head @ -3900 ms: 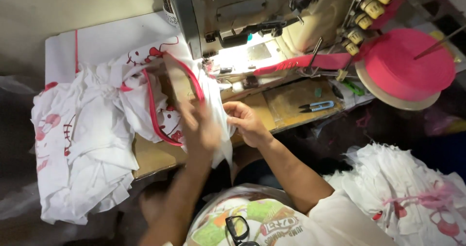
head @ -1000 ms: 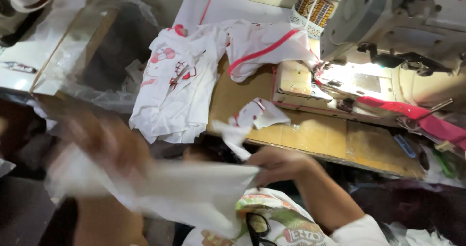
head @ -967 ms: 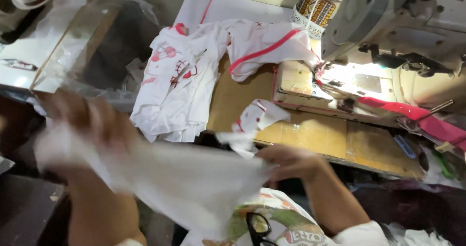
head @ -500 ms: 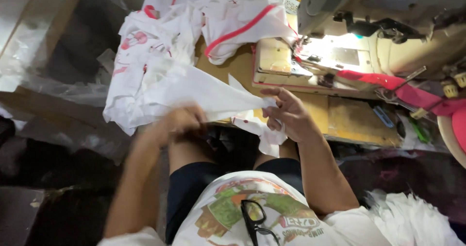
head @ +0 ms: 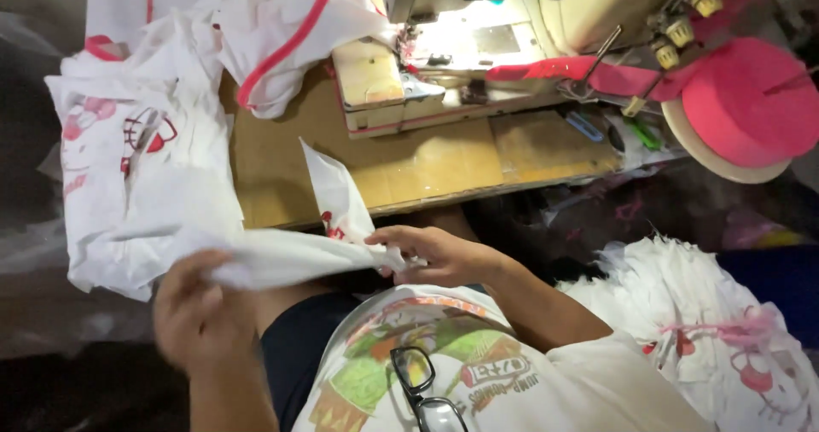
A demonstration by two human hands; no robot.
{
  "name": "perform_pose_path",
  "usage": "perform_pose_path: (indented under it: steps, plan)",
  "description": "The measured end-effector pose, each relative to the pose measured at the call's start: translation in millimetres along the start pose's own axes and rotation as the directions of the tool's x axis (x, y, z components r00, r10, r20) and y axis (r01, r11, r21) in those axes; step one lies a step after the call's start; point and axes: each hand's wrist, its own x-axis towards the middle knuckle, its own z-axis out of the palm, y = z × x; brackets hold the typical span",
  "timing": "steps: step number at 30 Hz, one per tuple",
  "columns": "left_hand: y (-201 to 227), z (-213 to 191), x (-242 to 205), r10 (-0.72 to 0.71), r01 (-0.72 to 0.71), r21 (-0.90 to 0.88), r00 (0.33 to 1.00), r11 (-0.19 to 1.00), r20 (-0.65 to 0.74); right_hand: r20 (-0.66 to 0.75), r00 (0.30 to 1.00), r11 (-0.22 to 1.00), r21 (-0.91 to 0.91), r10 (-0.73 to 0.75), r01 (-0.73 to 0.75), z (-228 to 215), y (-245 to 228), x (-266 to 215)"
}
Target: The person is sorting through a pile of white fabric garment pieces, unfolding each one to inspect it and then stacking them neatly on a workbench.
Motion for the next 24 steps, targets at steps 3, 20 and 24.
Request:
perform_pose_path:
  steps: [3,20,24]
  plan:
    - [57.4,-1.4,12.8,-0.104,0.119,0.150,0.989,0.981,-0.103,0.153,0.983,0.906,0.423,-0.104,0.030,0.9,11.0,-16.7]
    - [-38.4,70.9,126.2,-0.702,0.485,-0.705,0.712,0.517,-0.024,-0.104,0.995,0.845,0.532,-0.004,0.059,-18.8,16.3,17.7]
    - [-101.9,132.0,138.0,-0.618,0.389,-0.798,0.786,0.460,0.026,-0.287,0.957,0.724,0.669,0.043,0.168,-42.5,34.8,25.9]
